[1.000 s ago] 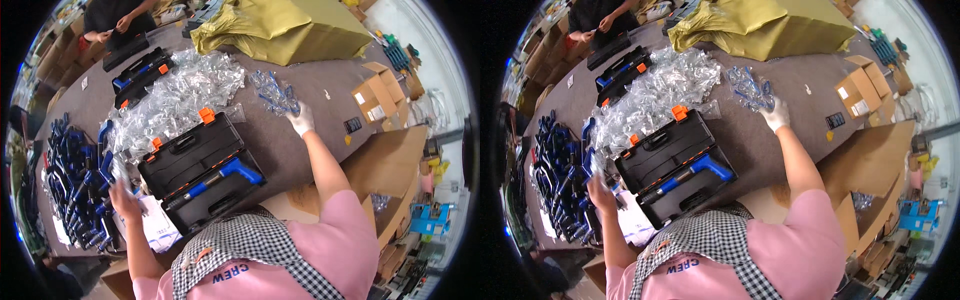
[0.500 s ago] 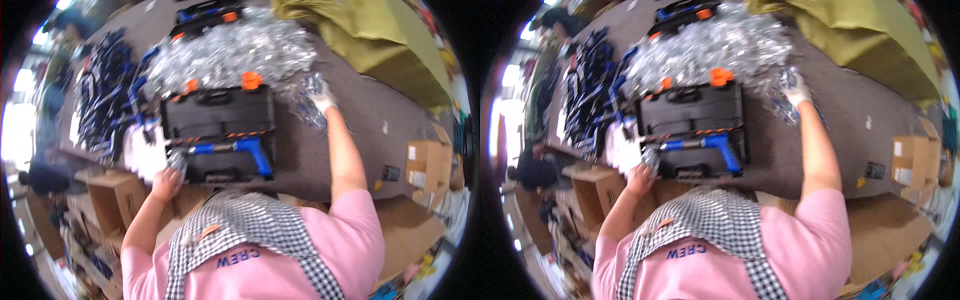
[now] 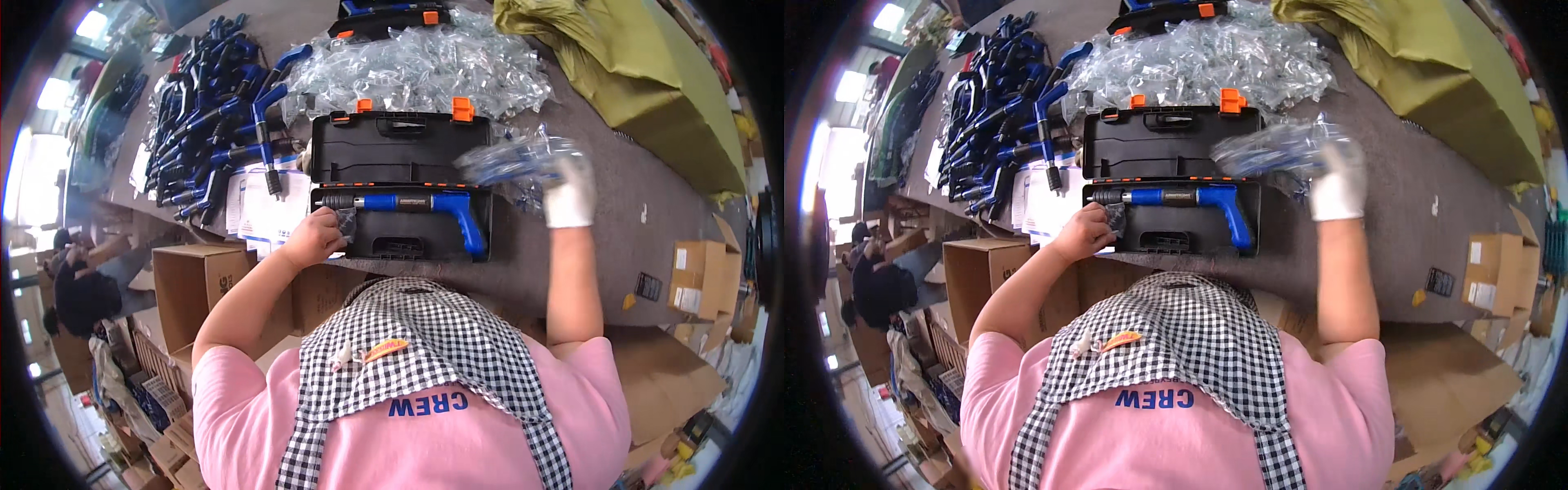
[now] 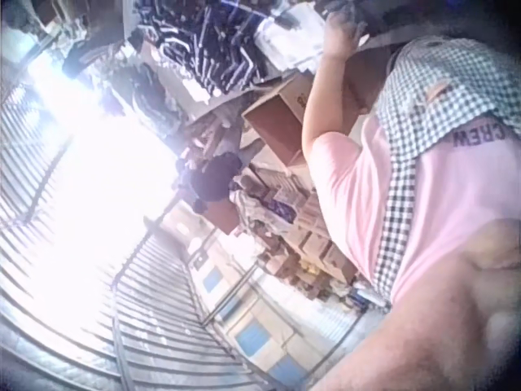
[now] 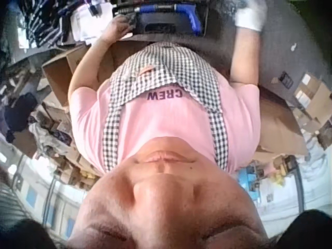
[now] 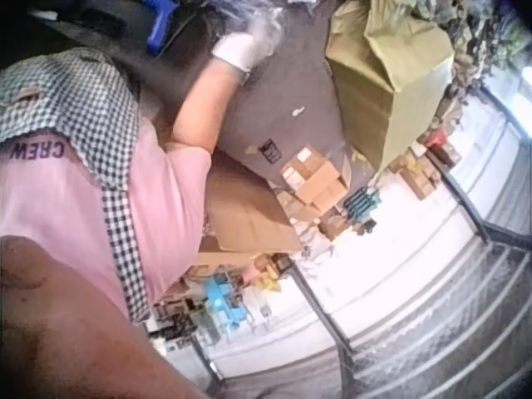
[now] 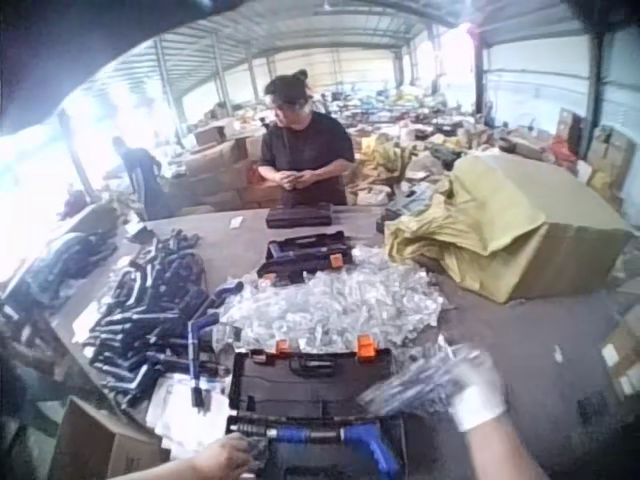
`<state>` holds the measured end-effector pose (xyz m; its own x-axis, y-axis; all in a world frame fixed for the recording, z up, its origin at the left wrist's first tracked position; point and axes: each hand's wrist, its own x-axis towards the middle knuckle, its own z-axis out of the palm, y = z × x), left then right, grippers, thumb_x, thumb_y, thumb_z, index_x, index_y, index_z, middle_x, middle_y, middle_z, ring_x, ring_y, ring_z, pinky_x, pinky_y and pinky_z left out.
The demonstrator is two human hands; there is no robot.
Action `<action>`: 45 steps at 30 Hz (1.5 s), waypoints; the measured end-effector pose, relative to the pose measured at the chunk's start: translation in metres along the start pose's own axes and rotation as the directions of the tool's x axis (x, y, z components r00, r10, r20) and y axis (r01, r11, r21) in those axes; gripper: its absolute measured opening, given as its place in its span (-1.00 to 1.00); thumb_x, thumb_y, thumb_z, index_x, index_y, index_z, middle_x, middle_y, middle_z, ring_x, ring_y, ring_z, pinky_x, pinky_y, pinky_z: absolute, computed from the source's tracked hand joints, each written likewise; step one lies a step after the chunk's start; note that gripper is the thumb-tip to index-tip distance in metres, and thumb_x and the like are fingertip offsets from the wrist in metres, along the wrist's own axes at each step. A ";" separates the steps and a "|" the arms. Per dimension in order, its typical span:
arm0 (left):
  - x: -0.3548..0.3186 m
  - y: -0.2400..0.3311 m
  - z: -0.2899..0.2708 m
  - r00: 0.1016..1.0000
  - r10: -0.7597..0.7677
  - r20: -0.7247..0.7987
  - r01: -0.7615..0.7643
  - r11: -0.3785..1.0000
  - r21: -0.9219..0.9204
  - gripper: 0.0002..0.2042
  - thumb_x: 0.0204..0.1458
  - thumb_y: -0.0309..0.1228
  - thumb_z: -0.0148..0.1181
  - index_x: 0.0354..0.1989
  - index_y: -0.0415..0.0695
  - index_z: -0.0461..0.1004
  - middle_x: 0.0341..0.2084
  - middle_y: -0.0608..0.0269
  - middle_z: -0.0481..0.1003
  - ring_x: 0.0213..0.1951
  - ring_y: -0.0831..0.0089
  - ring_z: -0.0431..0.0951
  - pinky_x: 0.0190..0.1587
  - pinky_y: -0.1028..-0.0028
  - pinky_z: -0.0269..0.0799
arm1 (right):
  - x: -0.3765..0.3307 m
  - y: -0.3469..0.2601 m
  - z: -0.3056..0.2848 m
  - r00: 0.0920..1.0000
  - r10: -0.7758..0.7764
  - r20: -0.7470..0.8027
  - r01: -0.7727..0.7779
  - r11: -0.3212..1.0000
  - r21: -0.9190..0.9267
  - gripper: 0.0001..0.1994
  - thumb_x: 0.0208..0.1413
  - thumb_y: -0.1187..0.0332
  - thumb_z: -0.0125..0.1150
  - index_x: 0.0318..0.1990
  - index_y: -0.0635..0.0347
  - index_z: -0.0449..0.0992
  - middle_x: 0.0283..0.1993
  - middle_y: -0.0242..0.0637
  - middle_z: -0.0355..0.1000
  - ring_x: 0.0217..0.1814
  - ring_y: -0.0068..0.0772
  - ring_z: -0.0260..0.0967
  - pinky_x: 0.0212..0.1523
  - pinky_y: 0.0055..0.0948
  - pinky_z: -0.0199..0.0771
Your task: Packaging industrial hand tools into plastic carrying cases and then into shipping boxes.
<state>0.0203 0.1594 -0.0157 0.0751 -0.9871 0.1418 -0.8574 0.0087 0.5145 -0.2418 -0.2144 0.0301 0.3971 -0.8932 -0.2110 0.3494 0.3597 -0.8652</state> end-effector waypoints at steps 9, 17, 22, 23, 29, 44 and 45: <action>0.027 0.019 0.009 0.807 -0.289 0.515 0.010 0.879 0.476 -0.94 -0.13 -0.44 0.18 -0.51 -0.09 0.57 -0.37 0.11 0.54 -0.23 0.17 0.60 -0.21 0.26 0.56 | -0.096 0.112 0.038 0.486 -0.288 0.825 0.866 0.288 -0.409 -0.72 -0.20 0.54 0.38 -0.30 0.09 0.44 -0.26 -0.23 0.38 -0.26 -0.13 0.39 -0.24 -0.30 0.47; 0.037 0.054 0.008 0.997 0.039 -0.070 -0.031 0.993 0.112 -0.48 -0.14 0.01 0.31 -0.14 -0.13 0.43 -0.35 0.15 0.47 -0.30 0.16 0.54 -0.32 0.22 0.50 | -0.110 0.112 0.052 0.559 0.167 0.812 0.827 -0.192 -0.529 -0.79 -0.15 0.44 0.31 -0.30 0.09 0.46 -0.27 -0.27 0.39 -0.18 -0.15 0.41 -0.21 -0.23 0.49; 0.043 0.014 0.051 0.977 0.208 -0.049 -0.206 0.977 0.048 -0.74 -0.09 -0.32 0.31 -0.27 -0.17 0.48 -0.40 0.18 0.46 -0.33 0.16 0.53 -0.30 0.24 0.51 | -0.109 0.114 0.047 0.571 0.085 0.817 0.813 -0.197 -0.548 -0.82 -0.13 0.40 0.30 -0.32 0.06 0.47 -0.30 -0.30 0.39 -0.17 -0.17 0.41 -0.16 -0.23 0.47; 0.045 0.003 0.049 0.968 0.236 -0.087 -0.234 0.972 0.027 -0.75 -0.10 -0.34 0.31 -0.26 -0.17 0.50 -0.39 0.17 0.48 -0.33 0.15 0.53 -0.30 0.24 0.51 | -0.109 0.115 0.045 0.554 0.074 0.829 0.823 -0.198 -0.532 -0.83 -0.12 0.40 0.30 -0.33 0.06 0.47 -0.30 -0.31 0.39 -0.17 -0.18 0.41 -0.17 -0.24 0.47; 0.040 -0.012 0.047 0.960 0.235 -0.155 -0.242 0.970 -0.024 -0.72 -0.09 -0.38 0.30 -0.17 -0.17 0.53 -0.35 0.16 0.51 -0.29 0.15 0.55 -0.25 0.24 0.51 | -0.113 0.116 0.058 0.606 0.127 0.785 0.778 -0.300 -0.552 -0.93 -0.04 0.35 0.24 -0.40 0.05 0.48 -0.37 -0.29 0.44 -0.23 -0.20 0.43 -0.21 -0.25 0.48; 0.033 -0.008 0.050 0.960 0.279 -0.024 -0.264 0.930 0.257 -0.94 -0.27 -0.39 0.20 -0.68 -0.02 0.47 -0.64 0.31 0.45 -0.42 0.28 0.48 -0.36 0.33 0.46 | -0.105 0.127 0.047 0.640 0.099 0.762 0.757 -0.251 -0.603 -0.96 -0.02 0.39 0.13 -0.43 0.01 0.50 -0.40 -0.26 0.44 -0.26 -0.17 0.46 -0.25 -0.21 0.47; 0.034 -0.006 0.046 0.940 0.334 0.063 -0.337 0.888 0.314 -0.92 -0.25 -0.36 0.18 -0.68 -0.02 0.48 -0.63 0.32 0.45 -0.39 0.29 0.47 -0.33 0.34 0.46 | -0.104 0.127 0.048 0.639 0.104 0.762 0.759 -0.242 -0.604 -0.97 -0.03 0.39 0.12 -0.44 0.01 0.49 -0.41 -0.27 0.43 -0.26 -0.17 0.46 -0.26 -0.21 0.47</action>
<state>0.0049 0.1188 -0.0527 -0.2482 -0.9354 0.2518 -0.9463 0.2897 0.1433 -0.1983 -0.0625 -0.0359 0.9368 -0.3280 0.1217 -0.2957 -0.9283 -0.2256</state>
